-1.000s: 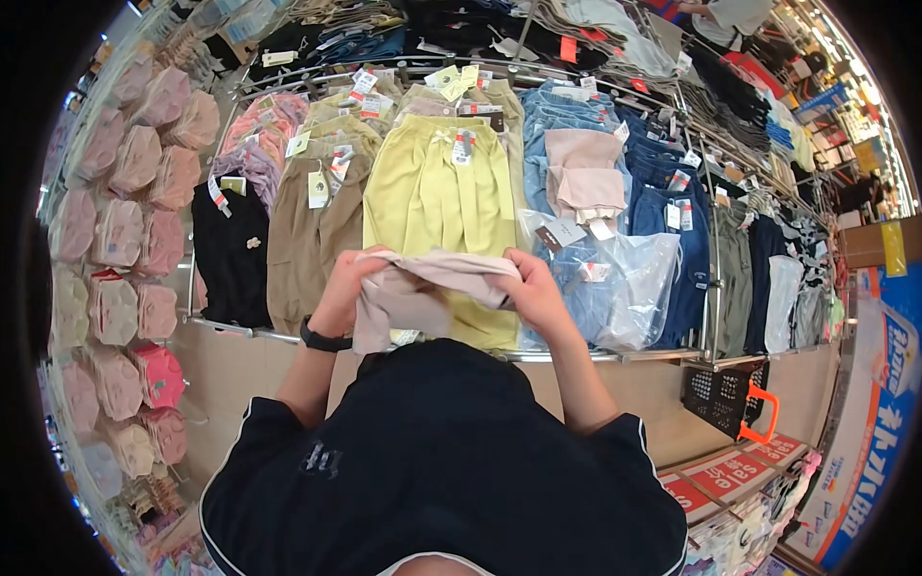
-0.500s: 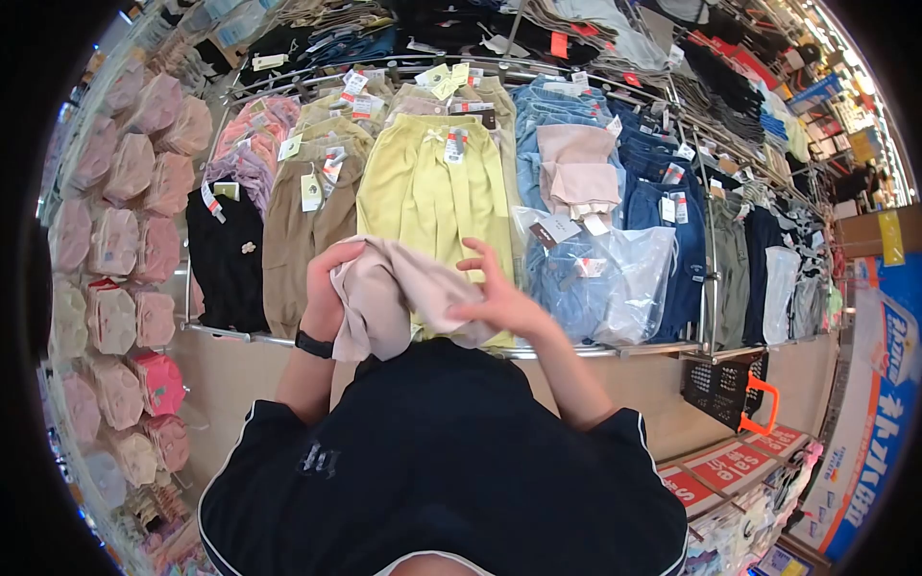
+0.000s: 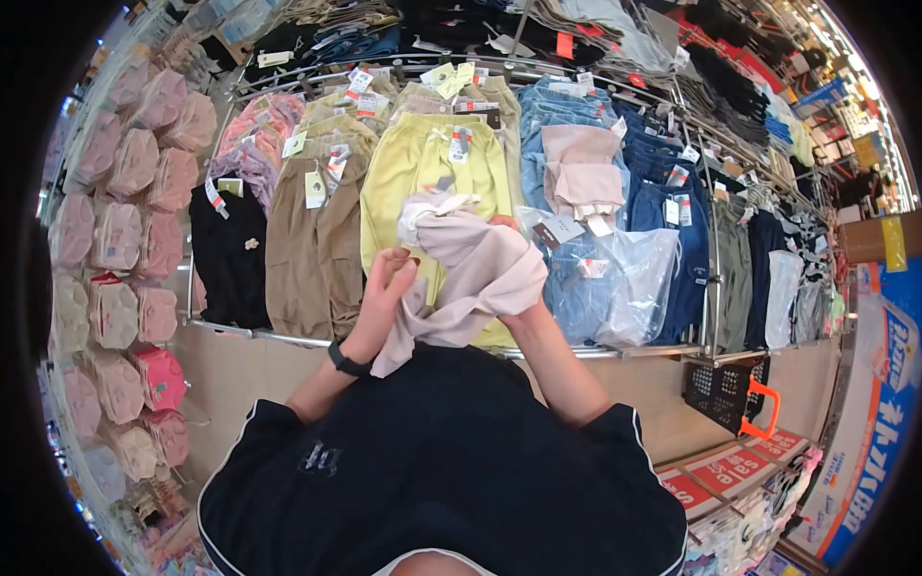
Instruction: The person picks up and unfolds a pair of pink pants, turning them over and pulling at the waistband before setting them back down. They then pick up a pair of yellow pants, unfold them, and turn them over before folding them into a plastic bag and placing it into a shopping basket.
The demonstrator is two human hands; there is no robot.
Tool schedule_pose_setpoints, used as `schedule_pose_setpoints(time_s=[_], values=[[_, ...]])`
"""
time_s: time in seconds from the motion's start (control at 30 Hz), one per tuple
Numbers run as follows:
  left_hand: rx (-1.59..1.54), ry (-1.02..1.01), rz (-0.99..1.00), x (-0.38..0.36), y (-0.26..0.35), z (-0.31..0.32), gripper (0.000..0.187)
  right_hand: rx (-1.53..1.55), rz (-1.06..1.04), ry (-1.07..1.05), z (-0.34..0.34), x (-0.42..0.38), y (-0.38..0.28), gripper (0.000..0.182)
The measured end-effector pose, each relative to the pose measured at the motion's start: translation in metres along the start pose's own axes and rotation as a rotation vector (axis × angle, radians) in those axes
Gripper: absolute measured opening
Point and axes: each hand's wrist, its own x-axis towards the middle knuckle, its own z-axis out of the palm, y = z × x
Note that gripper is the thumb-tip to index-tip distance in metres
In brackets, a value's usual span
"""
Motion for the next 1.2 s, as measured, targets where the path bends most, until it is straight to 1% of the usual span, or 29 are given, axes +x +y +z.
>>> schedule_pose_setpoints(time_s=[0.03,0.13,0.17,0.27,0.3,0.4,0.43,0.53,0.57,0.6,0.67,0.77,0.87,0.9,1.0,1.1,1.2], values=[[-0.181,-0.035,-0.213,0.002,-0.003,-0.001,0.053,-0.046,0.002,0.176,0.007,-0.005,0.001,0.026],[-0.513,-0.217,-0.233,0.007,-0.012,0.000,0.058,-0.113,0.138,0.132,-0.050,-0.002,0.022,0.024],[-0.548,-0.315,-0.226,0.013,-0.026,-0.009,0.056,0.242,0.299,0.225,-0.036,-0.006,0.016,0.019],[-0.448,-0.221,-0.207,0.015,-0.005,-0.004,0.053,-0.033,0.016,-0.174,-0.022,-0.014,0.011,0.018],[-0.380,-0.085,-0.155,0.017,0.004,-0.001,0.044,-0.192,0.013,-0.022,-0.001,-0.019,0.002,0.021],[-0.429,-0.008,-0.023,0.023,0.029,-0.013,0.035,-0.547,-0.185,-0.046,0.002,-0.024,-0.014,0.027],[-0.390,-0.009,-0.001,0.022,0.036,-0.018,0.030,-0.633,-0.183,-0.011,0.002,-0.029,-0.019,0.031],[-0.392,-0.098,0.133,0.021,0.047,-0.032,0.028,-0.953,-0.207,-0.324,0.000,-0.040,-0.042,0.036],[-0.434,-0.116,0.155,0.019,0.047,-0.033,0.027,-0.779,-0.049,-0.310,0.024,-0.050,-0.047,0.041],[-0.459,-0.128,0.190,0.017,0.047,-0.033,0.027,-0.701,0.007,-0.401,0.023,-0.053,-0.050,0.053],[-0.509,-0.155,0.255,0.014,0.045,-0.029,0.026,-0.262,0.053,-0.523,0.033,-0.046,-0.044,0.068],[-0.425,-0.202,0.342,0.014,0.041,-0.025,0.025,0.089,0.093,-0.062,0.063,-0.042,-0.032,0.072],[-0.244,-0.293,0.414,0.009,0.040,-0.020,0.023,-0.203,0.276,0.105,0.042,-0.038,-0.023,0.065],[-0.224,-0.287,0.406,0.008,0.041,-0.018,0.022,-0.176,0.356,0.088,0.040,-0.038,-0.022,0.058],[-0.294,-0.192,0.327,0.007,0.048,-0.022,0.023,-0.322,0.252,0.185,0.034,-0.037,-0.022,0.053],[-0.413,-0.173,0.070,0.010,0.053,-0.030,0.026,-0.393,0.144,0.259,0.037,-0.033,-0.028,0.046],[-0.474,-0.154,-0.081,0.009,0.059,-0.031,0.030,-0.431,0.064,0.308,0.048,-0.026,-0.031,0.032]])
